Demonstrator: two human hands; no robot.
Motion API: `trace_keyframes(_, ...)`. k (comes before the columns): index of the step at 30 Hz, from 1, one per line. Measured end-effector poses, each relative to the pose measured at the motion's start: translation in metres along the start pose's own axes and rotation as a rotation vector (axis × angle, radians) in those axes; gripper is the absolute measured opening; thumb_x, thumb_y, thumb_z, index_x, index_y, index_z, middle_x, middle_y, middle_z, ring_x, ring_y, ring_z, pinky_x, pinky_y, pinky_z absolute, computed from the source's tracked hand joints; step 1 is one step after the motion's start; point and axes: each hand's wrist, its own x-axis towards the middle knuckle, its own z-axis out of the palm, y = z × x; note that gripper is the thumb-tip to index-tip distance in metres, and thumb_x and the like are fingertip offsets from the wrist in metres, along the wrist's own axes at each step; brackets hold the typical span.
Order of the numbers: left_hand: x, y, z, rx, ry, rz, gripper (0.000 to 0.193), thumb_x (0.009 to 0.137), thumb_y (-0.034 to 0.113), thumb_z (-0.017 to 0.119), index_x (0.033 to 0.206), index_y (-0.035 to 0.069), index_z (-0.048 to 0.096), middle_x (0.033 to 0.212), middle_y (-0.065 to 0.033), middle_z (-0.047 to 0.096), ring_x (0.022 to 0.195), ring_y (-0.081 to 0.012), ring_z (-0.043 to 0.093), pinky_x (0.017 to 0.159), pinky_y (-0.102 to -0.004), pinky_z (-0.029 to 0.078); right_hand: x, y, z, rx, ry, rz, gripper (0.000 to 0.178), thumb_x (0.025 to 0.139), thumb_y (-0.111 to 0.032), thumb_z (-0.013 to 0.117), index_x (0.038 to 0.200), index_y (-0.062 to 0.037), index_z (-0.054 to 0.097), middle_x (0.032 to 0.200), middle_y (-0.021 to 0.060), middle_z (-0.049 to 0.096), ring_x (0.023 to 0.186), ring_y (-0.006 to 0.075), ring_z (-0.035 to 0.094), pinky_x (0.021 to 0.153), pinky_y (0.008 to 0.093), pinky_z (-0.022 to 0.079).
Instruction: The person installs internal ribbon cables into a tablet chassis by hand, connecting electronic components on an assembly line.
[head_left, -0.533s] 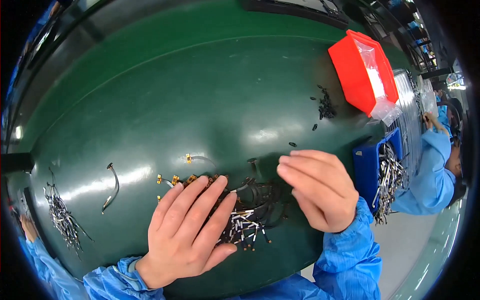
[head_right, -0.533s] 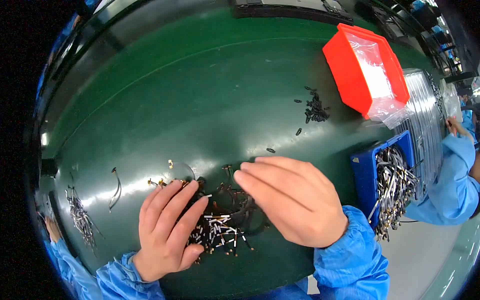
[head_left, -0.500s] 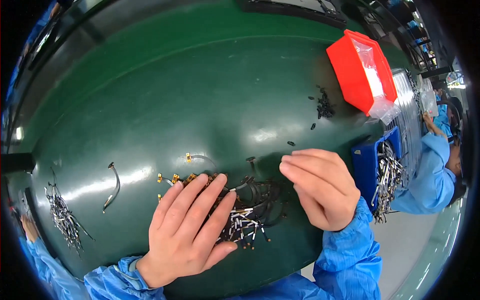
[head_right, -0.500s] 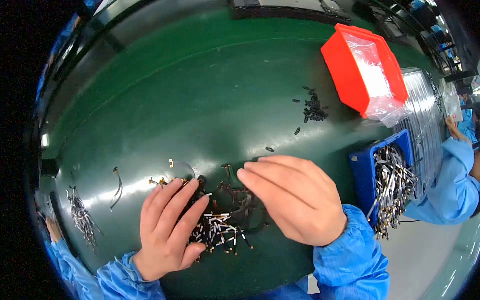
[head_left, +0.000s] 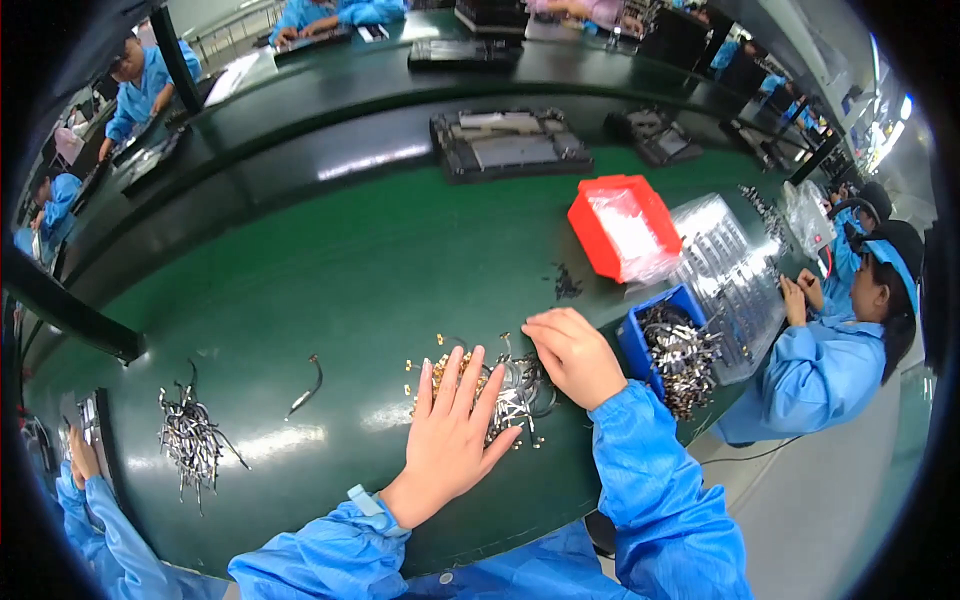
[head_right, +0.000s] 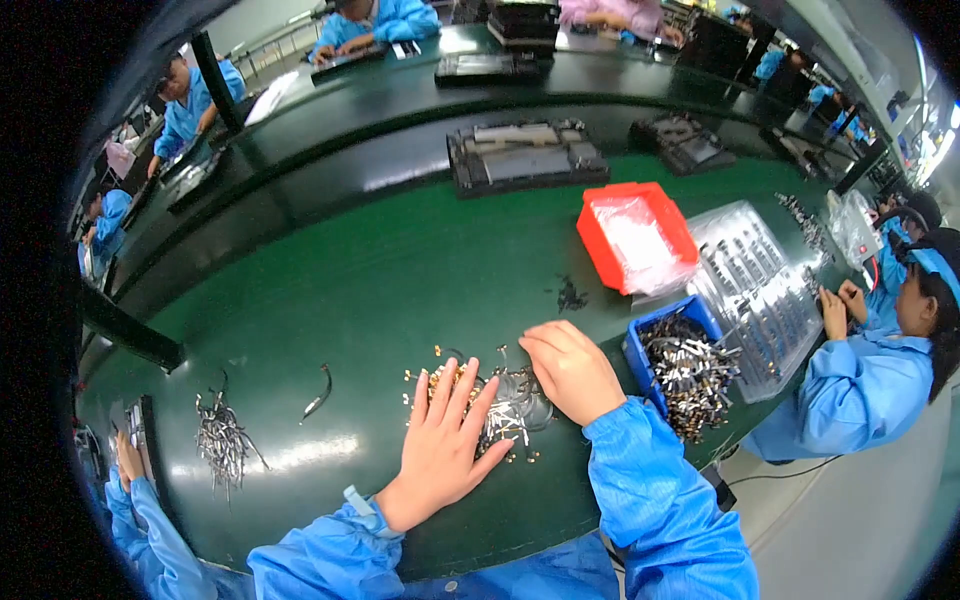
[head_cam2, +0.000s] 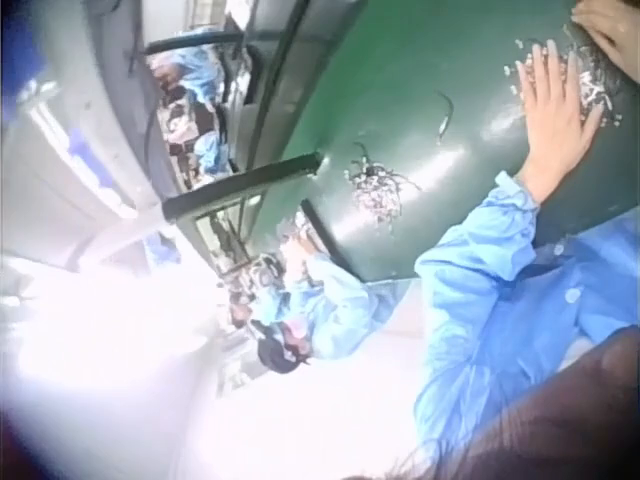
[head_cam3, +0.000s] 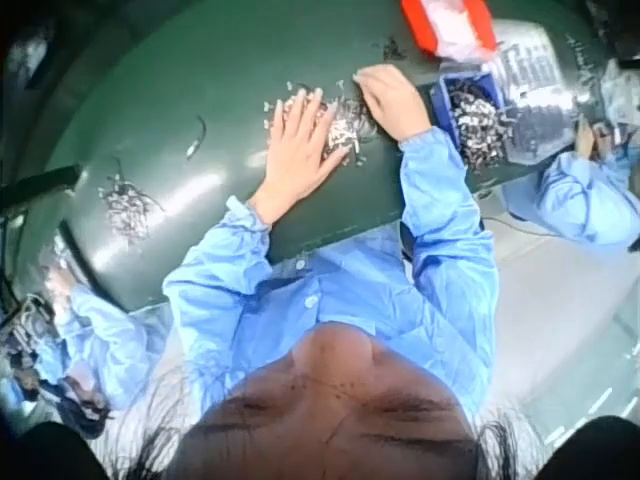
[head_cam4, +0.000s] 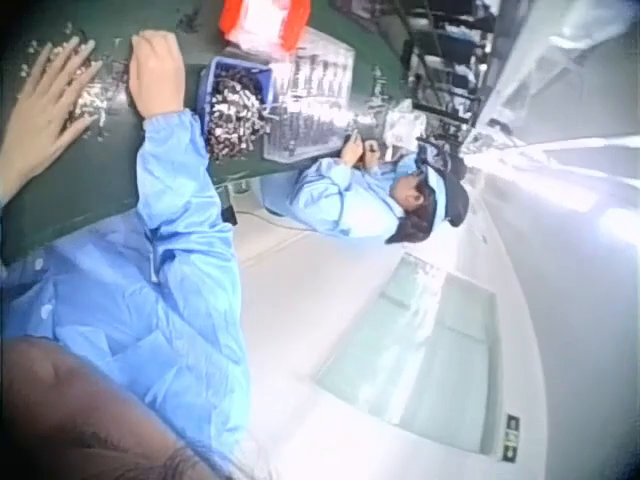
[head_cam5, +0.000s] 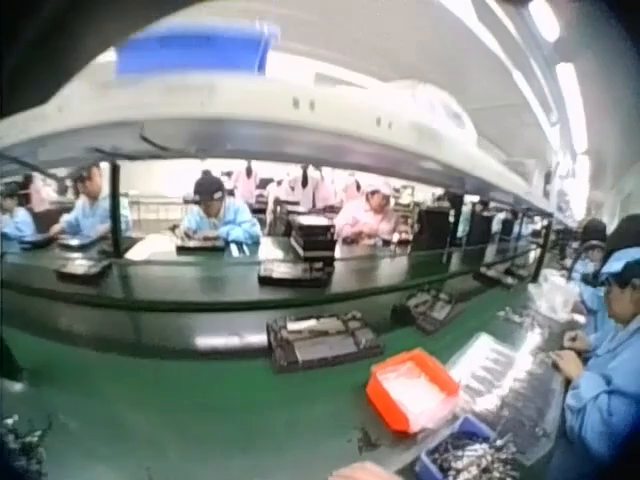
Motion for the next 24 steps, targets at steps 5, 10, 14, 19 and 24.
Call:
trace_keyframes(5, 0.022, 0.005, 0.023, -0.103, 0.156, -0.013, 0.071, 0.091, 0.05, 0.053, 0.144, 0.004, 0.039, 0.151, -0.022, 0.031, 0.143, -0.0387, 0.023, 0.116, -0.0551, 0.012, 0.01, -0.018, -0.016, -0.102, -0.018, 0.088, 0.019, 0.078, -0.004, 0.065, 0.096, 0.0015, 0.068, 0.099, 0.0141, 0.066, 0.096, 0.0312, 0.062, 0.085, 0.0382, 0.051)
trace_keyframes(10, 0.015, -0.001, -0.025, -0.068, 0.235, -0.01, 0.058, 0.091, 0.042, 0.056, 0.134, 0.002, 0.05, 0.146, -0.0227, 0.039, 0.14, -0.0374, 0.031, 0.114, -0.0534, 0.022, 0.101, -0.079, -0.082, 0.058, -0.049, 0.14, 0.019, 0.083, -0.013, 0.066, 0.097, -0.001, 0.07, 0.094, 0.0154, 0.069, 0.085, 0.0298, 0.067, 0.078, 0.0388, 0.054)
trace_keyframes(14, -0.016, -0.046, -0.056, -0.018, 0.349, -0.087, 0.041, 0.079, 0.017, 0.069, 0.115, 0.001, 0.06, 0.122, -0.0168, 0.06, 0.114, -0.033, 0.056, 0.099, -0.0457, 0.043, 0.203, -0.032, -0.122, 0.077, -0.406, 0.149, 0.028, 0.084, -0.016, 0.07, 0.108, -0.0013, 0.069, 0.092, 0.0121, 0.073, 0.081, 0.0169, 0.069, 0.072, 0.0319, 0.055)
trace_keyframes(19, -0.109, -0.113, -0.069, 0.198, 0.466, -0.412, 0.044, 0.081, 0.015, 0.071, 0.12, -0.001, 0.058, 0.123, -0.0168, 0.059, 0.116, -0.0351, 0.053, 0.097, -0.0449, 0.043, 0.278, 0.096, -0.091, -0.06, -0.502, 0.288, 0.052, 0.069, -0.033, 0.082, 0.113, -0.0069, 0.07, 0.101, 0.0112, 0.072, 0.089, 0.0218, 0.069, 0.081, 0.0345, 0.055)
trace_keyframes(24, -0.085, -0.112, -0.055, -0.001, 0.42, -0.36, 0.028, 0.079, 0.013, 0.073, 0.103, 0.002, 0.062, 0.119, -0.0135, 0.062, 0.115, -0.0351, 0.054, 0.096, -0.0449, 0.043, 0.236, 0.231, -0.048, -0.366, -0.459, 0.605, 0.081, 0.07, -0.051, 0.079, 0.126, 0.0037, 0.057, 0.115, 0.0187, 0.067, 0.102, 0.0293, 0.065, 0.087, 0.0394, 0.052)
